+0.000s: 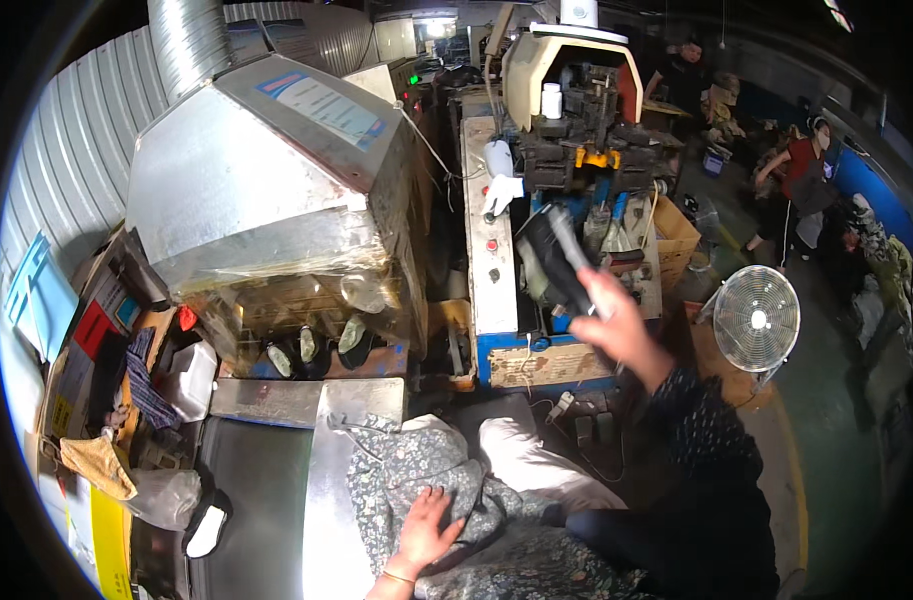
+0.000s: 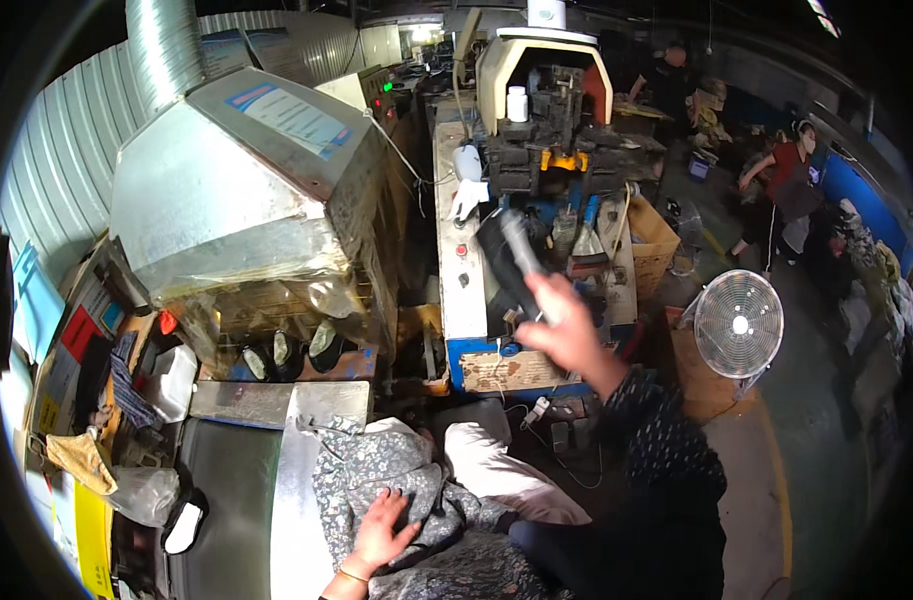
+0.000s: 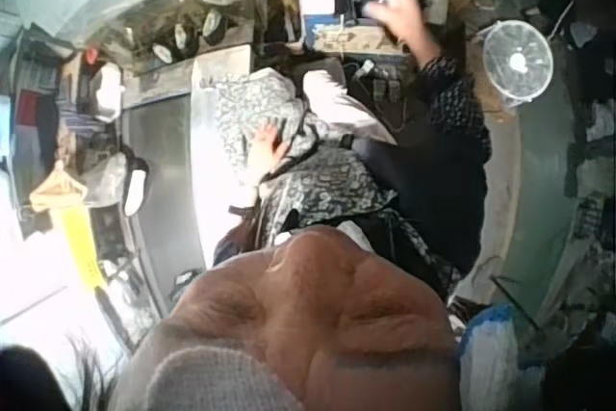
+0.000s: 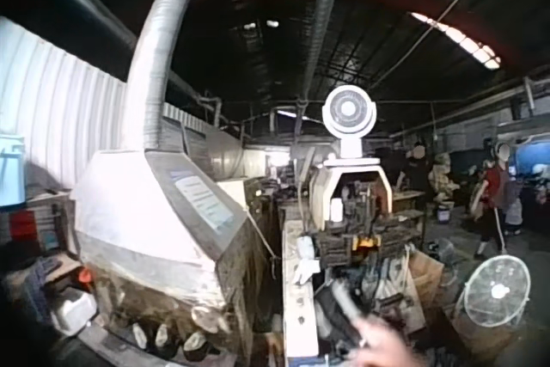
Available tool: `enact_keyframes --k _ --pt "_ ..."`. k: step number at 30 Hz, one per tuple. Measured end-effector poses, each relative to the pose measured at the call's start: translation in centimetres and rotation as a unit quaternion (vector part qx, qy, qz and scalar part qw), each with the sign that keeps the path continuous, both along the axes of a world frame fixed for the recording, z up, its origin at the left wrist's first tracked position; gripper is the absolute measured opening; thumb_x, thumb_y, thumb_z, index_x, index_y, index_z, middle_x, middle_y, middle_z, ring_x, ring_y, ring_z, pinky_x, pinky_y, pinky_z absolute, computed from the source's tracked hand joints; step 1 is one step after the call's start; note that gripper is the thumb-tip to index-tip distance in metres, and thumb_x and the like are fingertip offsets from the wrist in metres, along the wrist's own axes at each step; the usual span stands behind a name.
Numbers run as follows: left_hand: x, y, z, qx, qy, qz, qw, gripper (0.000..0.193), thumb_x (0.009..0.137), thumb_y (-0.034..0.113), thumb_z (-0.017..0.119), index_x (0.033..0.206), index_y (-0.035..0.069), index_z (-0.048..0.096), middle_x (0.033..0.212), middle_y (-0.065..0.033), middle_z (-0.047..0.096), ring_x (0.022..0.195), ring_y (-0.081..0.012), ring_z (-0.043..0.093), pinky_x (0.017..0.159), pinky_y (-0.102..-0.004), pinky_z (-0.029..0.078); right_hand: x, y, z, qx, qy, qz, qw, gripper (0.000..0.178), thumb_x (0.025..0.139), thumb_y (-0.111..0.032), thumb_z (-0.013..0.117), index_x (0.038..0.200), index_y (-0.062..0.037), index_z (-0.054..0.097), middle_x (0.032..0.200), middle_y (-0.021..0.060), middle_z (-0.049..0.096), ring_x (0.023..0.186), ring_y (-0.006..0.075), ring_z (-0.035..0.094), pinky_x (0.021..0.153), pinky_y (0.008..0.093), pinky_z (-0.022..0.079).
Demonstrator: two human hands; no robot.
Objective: Operating a toe lasting machine to shape the front of the shoe upper over a last.
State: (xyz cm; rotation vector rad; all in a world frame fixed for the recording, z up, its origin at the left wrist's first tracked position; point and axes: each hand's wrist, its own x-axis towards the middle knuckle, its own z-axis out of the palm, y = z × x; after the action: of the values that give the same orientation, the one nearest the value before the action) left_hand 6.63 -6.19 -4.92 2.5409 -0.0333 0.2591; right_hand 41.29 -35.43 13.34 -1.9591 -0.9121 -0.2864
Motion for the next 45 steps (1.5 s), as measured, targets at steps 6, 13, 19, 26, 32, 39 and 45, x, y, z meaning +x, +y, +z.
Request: enact_keyframes --k 6,13,19,26,32,39,45 --pt "0.2 -1.6 -3.1 0.011 -0.07 0.08 0.994 0.032 0.081 0.028 0.068 0.107 0.01 0.073 0.129 -0.0164 0.063 0.127 -0.0386 0.053 0.109 -0.0495 0.037 13.8 -6.7 3.2 -0.039 -0.013 -0.246 0.969 0.074 0.07 -0.03 0.076 0.141 -0.0244 0.055 0.145 0.0373 0.038 0.135 0.0448 0.042 0.108 0.0416 0.039" --pt "1.1 -2.4 -3.3 0.006 -0.076 0.093 0.993 0.029 0.078 0.026 0.068 0.1 0.007 0.074 0.128 -0.0193 0.062 0.125 -0.042 0.053 0.108 -0.0507 0.038 19.8 -7.9 2.9 -0.14 0.006 -0.243 0.96 0.07 0.064 -0.03 0.076 0.132 -0.0289 0.063 0.121 0.0204 0.056 0.109 0.0384 0.061 0.093 0.0417 0.05" --pt "0.7 -4.1 1.9 0.033 -0.041 0.094 0.994 0.028 0.091 0.016 0.06 0.105 -0.005 0.07 0.126 -0.0277 0.061 0.121 -0.0461 0.054 0.105 -0.0502 0.042 16.9 -3.0 3.1 -0.325 0.018 -0.317 0.891 0.086 0.07 -0.054 0.075 0.148 -0.0374 0.042 0.144 0.0235 0.039 0.12 0.0466 0.049 0.1 0.0476 0.046" --pt "1.0 -4.3 1.6 0.05 -0.041 0.075 0.995 0.03 0.091 0.018 0.059 0.107 -0.006 0.069 0.129 -0.0273 0.06 0.124 -0.0455 0.053 0.107 -0.0501 0.041 16.8 -4.7 1.9 -0.267 -0.014 -0.344 0.9 0.078 0.073 -0.041 0.072 0.145 -0.0343 0.046 0.145 0.021 0.041 0.118 0.0442 0.05 0.102 0.0453 0.045" --pt "0.8 -4.1 -0.6 0.02 -0.015 0.109 0.994 0.033 0.094 0.021 0.059 0.116 -0.002 0.067 0.137 -0.0246 0.055 0.13 -0.0436 0.047 0.111 -0.0482 0.037 16.7 -4.5 2.3 -0.236 -0.013 -0.342 0.909 0.076 0.071 -0.039 0.072 0.143 -0.033 0.049 0.142 0.0196 0.043 0.115 0.0427 0.051 0.101 0.0429 0.045" --pt "1.0 -3.6 -1.8 0.014 0.002 0.111 0.994 0.034 0.095 0.019 0.057 0.116 -0.006 0.065 0.137 -0.0286 0.053 0.132 -0.0473 0.043 0.111 -0.0503 0.036 20.0 -3.3 3.2 -0.246 -0.005 -0.342 0.907 0.075 0.072 -0.039 0.071 0.143 -0.0323 0.049 0.14 0.0183 0.045 0.115 0.042 0.052 0.1 0.042 0.046" --pt "1.2 -3.5 -1.7 0.022 -0.006 0.096 0.995 0.032 0.096 0.017 0.055 0.115 -0.007 0.065 0.136 -0.0302 0.053 0.13 -0.0478 0.046 0.11 -0.0513 0.037 24.6 -2.9 3.9 -0.241 0.013 -0.34 0.909 0.074 0.071 -0.04 0.071 0.143 -0.0322 0.051 0.136 0.0177 0.049 0.117 0.042 0.052 0.101 0.0421 0.045"
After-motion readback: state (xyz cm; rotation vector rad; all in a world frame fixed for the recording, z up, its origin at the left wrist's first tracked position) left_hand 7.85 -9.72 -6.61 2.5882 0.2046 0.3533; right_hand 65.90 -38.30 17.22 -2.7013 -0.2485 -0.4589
